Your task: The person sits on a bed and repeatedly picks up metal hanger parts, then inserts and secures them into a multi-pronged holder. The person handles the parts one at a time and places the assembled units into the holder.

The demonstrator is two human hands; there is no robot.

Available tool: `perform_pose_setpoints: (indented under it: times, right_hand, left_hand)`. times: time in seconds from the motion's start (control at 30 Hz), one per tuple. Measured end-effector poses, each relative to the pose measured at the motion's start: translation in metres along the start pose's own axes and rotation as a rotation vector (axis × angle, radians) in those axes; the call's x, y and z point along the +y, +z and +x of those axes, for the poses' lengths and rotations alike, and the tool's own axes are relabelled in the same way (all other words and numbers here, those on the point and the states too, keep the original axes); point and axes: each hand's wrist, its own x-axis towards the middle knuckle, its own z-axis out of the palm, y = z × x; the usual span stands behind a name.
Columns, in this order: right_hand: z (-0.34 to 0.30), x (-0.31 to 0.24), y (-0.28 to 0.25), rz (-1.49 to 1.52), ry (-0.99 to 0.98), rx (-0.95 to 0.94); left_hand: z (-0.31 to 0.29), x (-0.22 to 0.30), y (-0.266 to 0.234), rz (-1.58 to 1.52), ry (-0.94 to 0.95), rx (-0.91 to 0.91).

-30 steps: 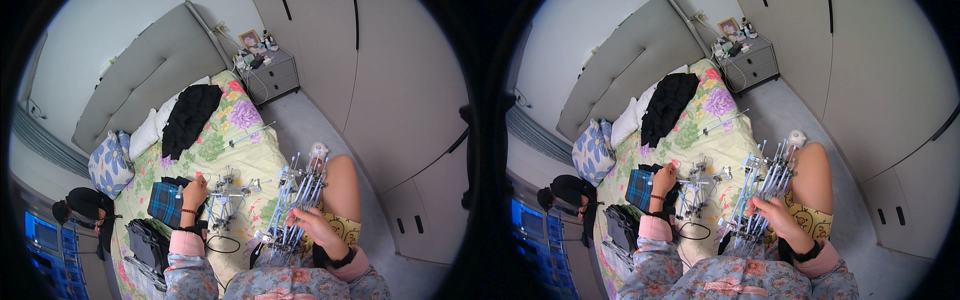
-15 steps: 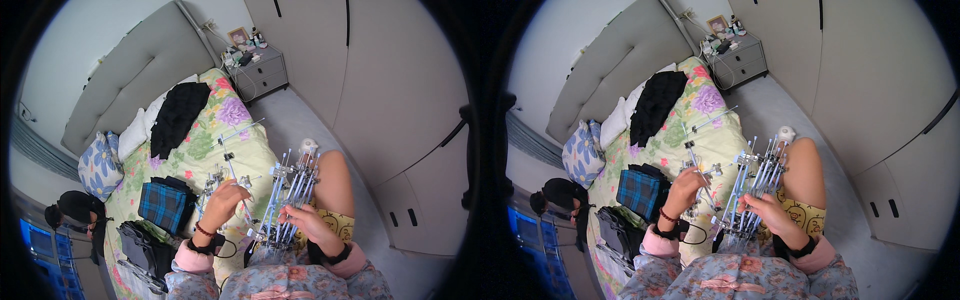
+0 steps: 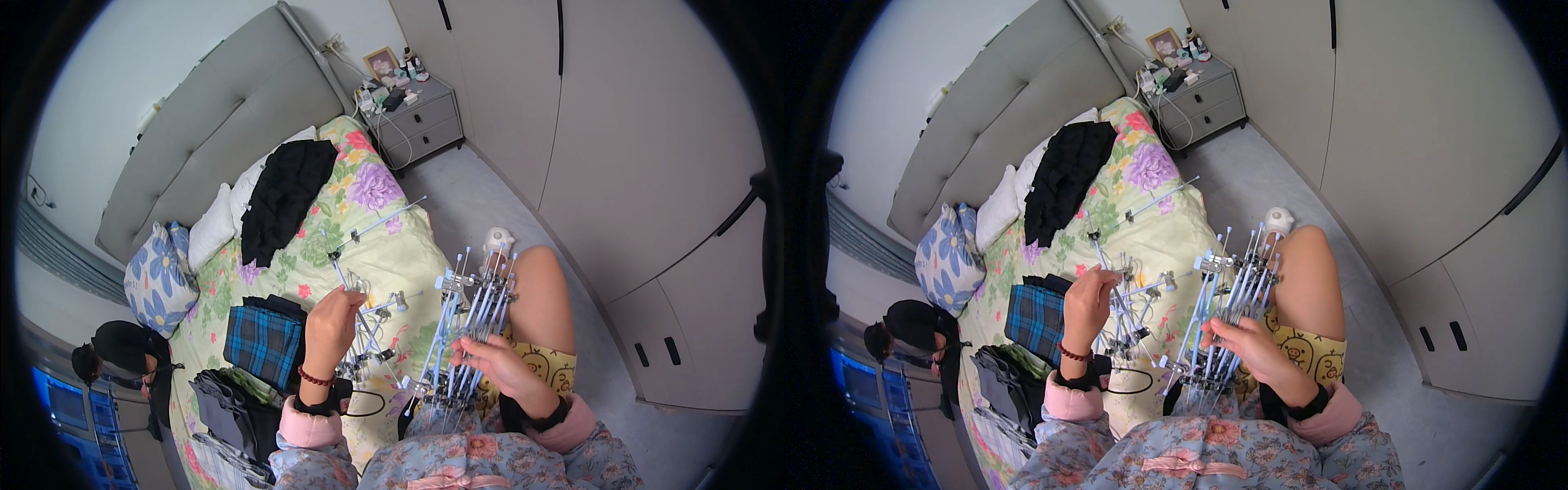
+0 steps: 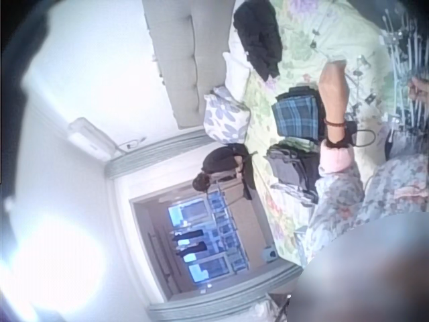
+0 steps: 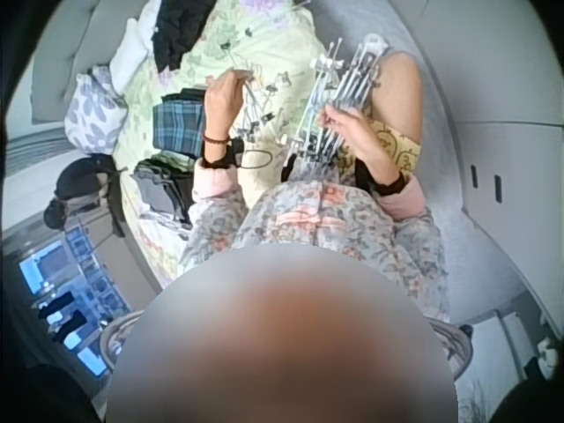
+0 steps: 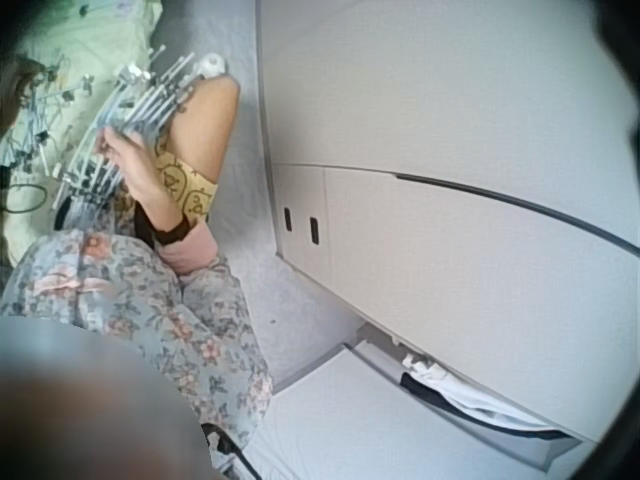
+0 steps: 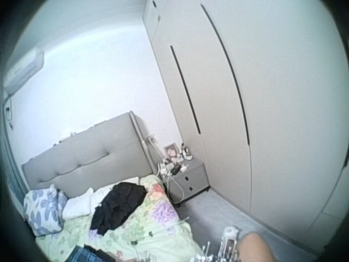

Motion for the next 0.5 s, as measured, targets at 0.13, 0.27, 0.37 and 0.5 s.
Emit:
perform_pose_setpoints:
  times: [0.13, 0.27, 0.37, 0.5]
  right_hand:
    - [0.001, 0.002, -0.002, 0.005, -0.015, -0.022]
    - [0.002, 0.003, -0.002, 0.002, -0.017, -0.008]
    - [0.001, 0.002, -0.001, -0.003, -0.008, 0.006]
    - [0.001, 0.002, -0.001, 0.001, -0.009, 0.008]
  left_hand:
    - [-0.009, -0.011, 0.001, 0.000, -0.273, 0.061]
    - [-0.014, -0.029, -0.003, 0.129, -0.278, 0.104]
    - [-0.021, -0.037, -0.002, 0.334, -0.244, 0.120]
    - [-0.033, -0.042, 0.004, 0.437, -0.349, 0.091]
